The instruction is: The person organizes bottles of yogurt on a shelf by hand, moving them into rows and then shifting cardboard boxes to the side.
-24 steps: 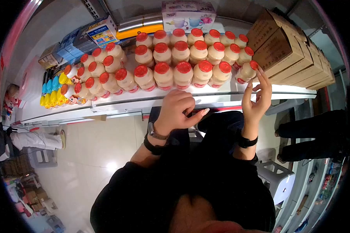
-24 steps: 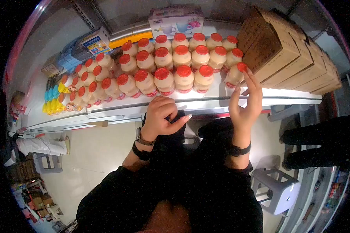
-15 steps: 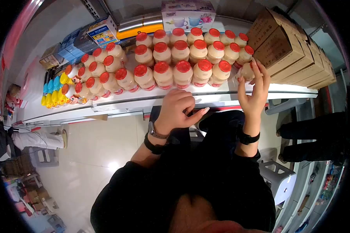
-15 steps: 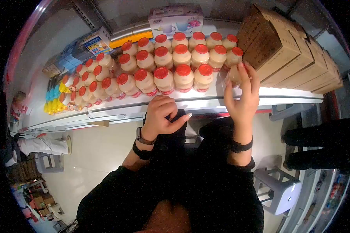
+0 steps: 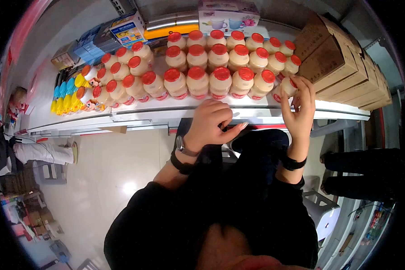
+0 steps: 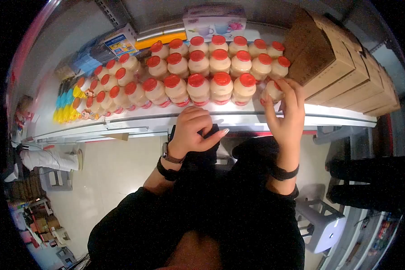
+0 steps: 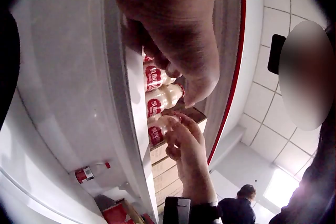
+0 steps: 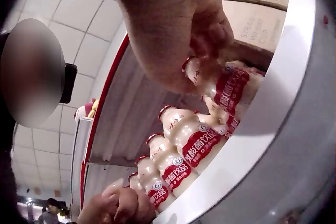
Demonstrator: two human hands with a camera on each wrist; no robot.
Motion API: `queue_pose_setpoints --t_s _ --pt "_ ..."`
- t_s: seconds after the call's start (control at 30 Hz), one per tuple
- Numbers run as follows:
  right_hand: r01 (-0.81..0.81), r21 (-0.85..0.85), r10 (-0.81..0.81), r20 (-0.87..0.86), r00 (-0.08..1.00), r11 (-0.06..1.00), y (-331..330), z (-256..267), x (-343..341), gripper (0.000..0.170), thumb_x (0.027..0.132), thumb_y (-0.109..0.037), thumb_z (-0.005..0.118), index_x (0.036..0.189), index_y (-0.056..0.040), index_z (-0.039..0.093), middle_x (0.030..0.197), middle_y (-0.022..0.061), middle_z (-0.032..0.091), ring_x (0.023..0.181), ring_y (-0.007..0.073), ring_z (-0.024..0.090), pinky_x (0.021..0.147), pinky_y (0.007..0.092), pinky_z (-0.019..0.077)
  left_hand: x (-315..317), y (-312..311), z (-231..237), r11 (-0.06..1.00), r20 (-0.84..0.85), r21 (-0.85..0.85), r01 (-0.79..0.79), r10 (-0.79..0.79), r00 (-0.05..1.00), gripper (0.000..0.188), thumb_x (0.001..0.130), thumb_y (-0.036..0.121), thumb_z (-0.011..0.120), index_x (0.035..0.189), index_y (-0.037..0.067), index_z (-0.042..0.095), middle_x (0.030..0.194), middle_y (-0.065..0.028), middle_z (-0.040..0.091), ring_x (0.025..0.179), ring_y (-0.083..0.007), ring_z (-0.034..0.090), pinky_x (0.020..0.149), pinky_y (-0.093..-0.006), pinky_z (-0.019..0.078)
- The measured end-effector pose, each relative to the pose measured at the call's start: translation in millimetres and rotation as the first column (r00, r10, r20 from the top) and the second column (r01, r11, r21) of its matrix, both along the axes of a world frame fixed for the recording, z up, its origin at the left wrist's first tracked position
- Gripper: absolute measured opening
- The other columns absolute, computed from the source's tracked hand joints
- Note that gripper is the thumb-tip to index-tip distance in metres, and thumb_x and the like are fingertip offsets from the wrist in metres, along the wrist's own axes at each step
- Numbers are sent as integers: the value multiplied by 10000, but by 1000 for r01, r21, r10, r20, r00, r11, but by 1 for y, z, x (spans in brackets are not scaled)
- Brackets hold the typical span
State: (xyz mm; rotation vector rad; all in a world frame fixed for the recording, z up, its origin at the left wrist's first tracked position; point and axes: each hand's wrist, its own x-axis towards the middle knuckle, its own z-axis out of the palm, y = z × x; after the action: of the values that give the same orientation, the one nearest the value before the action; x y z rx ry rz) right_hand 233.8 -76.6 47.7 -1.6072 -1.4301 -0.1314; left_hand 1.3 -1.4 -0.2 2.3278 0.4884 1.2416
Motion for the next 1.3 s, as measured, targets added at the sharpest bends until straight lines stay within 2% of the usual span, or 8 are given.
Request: queue_pose_setpoints --t_s 0.27,0.37,0.43,0.53,0.6,0.67,0.77,1.3 --pt "-150 -40 150 3 989 988 -1 -5 -3 555 815 -22 721 1335 -42 528 1287 165 573 912 227 613 677 279 499 -1 0 -1 1000 -8 -17 12 -12 1000 439 776 262 795 582 122 427 557 -8 432 523 -221 478 542 -335 347" --pt "-166 -59 159 -107 982 984 -2 -14 -4 620 831 -4 705 1400 -32 460 1323 160 548 1020 214 608 720 283 513 0 0 0 998 -28 -61 15 -17 999 252 736 212 820 667 110 600 641 -6 567 585 -211 563 574 -327 417" --pt "-204 -44 190 -217 957 978 -3 -16 -7 674 844 6 691 1451 -26 399 1344 160 526 1077 204 598 739 281 518 1 -2 2 999 15 -36 10 -10 1000 190 737 221 822 819 113 689 767 -26 649 684 -217 626 635 -326 462" --pt "-286 37 281 -355 892 957 -2 -21 -11 761 862 26 663 1526 -19 292 1309 165 537 1087 188 609 746 258 514 0 -3 6 999 -16 -29 21 -21 1000 288 742 234 820 996 123 743 941 -52 716 813 -222 682 707 -325 500" --pt "-260 50 260 -359 896 964 -1 -22 -14 754 849 18 680 1510 -13 319 1199 125 578 983 149 611 702 243 491 0 -1 5 999 -51 -36 39 -41 998 340 755 238 808 1066 120 741 1064 -50 734 896 -213 703 742 -323 511" --pt "-183 10 177 -295 939 983 -2 -32 -7 740 822 -9 718 1477 -11 376 963 33 593 786 80 553 618 214 415 0 -1 6 999 -49 -21 41 -42 998 343 757 233 805 1073 117 737 1094 -38 731 920 -208 704 752 -321 512" --pt "-168 40 172 -301 938 985 -3 -38 -5 721 811 -33 737 1454 -14 411 891 2 557 727 64 491 593 202 360 -1 -1 9 998 -65 -46 53 -56 996 330 764 226 800 1065 105 737 1145 -28 722 956 -203 702 766 -318 514" --pt "-143 -1 132 -389 912 990 -7 -42 -5 666 788 -9 692 1412 -41 461 886 6 536 780 96 497 678 230 395 1 -4 5 999 -92 -44 3 -8 996 155 795 202 762 931 134 728 1114 3 723 902 -185 691 738 -321 498"
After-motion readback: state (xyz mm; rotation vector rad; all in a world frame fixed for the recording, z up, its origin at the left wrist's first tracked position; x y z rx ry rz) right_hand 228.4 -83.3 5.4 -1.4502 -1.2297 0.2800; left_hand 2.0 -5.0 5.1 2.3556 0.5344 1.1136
